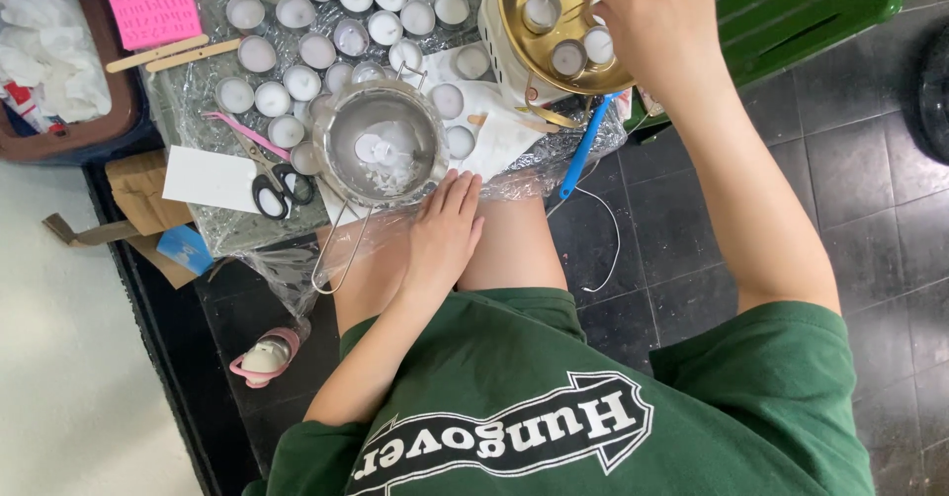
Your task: Preparing and making small tealight candles by pouring wax into containers.
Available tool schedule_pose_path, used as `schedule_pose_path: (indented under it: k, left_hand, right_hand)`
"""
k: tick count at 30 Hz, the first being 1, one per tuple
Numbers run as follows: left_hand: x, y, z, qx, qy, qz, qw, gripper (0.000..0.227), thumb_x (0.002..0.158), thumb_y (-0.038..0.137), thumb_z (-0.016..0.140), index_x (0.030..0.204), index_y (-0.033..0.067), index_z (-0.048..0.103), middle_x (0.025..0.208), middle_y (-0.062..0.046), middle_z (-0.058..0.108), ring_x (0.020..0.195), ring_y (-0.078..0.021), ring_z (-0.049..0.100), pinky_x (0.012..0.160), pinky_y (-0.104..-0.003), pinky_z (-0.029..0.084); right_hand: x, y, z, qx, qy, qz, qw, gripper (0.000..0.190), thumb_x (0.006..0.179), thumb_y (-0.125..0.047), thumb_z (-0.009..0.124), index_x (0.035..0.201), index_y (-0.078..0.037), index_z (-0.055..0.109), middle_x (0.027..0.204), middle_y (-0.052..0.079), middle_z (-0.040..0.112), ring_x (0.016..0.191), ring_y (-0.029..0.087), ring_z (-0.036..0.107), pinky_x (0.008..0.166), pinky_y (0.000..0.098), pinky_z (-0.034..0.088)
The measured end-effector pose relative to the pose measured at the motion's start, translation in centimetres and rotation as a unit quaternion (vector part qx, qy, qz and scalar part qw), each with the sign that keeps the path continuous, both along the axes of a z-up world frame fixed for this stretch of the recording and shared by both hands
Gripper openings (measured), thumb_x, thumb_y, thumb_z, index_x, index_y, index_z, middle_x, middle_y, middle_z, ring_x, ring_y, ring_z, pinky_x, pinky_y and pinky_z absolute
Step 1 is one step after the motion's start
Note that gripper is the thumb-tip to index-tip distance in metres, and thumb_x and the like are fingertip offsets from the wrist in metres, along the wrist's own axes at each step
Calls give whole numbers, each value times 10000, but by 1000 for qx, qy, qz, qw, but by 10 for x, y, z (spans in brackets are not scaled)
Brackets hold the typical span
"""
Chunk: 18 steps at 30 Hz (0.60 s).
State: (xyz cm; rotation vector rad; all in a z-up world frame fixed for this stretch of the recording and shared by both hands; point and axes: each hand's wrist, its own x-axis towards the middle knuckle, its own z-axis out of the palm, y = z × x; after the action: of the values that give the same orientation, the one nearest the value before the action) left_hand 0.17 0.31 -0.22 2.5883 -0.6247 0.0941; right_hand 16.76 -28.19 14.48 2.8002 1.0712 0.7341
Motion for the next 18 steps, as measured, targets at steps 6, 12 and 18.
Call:
schedule_pose_path:
  k: [6,12,18]
  left_hand:
    - [1,0,3,5,1,-1,1000,600,893,235,703,1431,28,537,1439,-95,552,1397,-269,486,1106,-403,435]
    - [2,-1,-2,15,4,-6,1000,594,899,238,700,1430,29,536,1429,-90,554,1390,-272,488,1114,-406,433]
    - [2,1,-2,11,4,-9,1000,613,890,232,699,1443,34,522,1440,-89,550,1393,-271,481,1103,-418,433]
  right_hand:
    - [-26,-22,-1,-102,-10,-60,993,78,955,-165,763,1030,-187,758,980,-50,625,1032,158,576,968,344,395]
    - [-35,-25,-5,-113,4,-40,993,160,917,-165,737,1066,-209,775,990,-67,616,1026,138,554,939,292,398]
    - [-31,-17,-6,-167,-15,-45,985,178,901,-164,728,1059,-239,763,985,-75,605,1016,131,550,969,303,402]
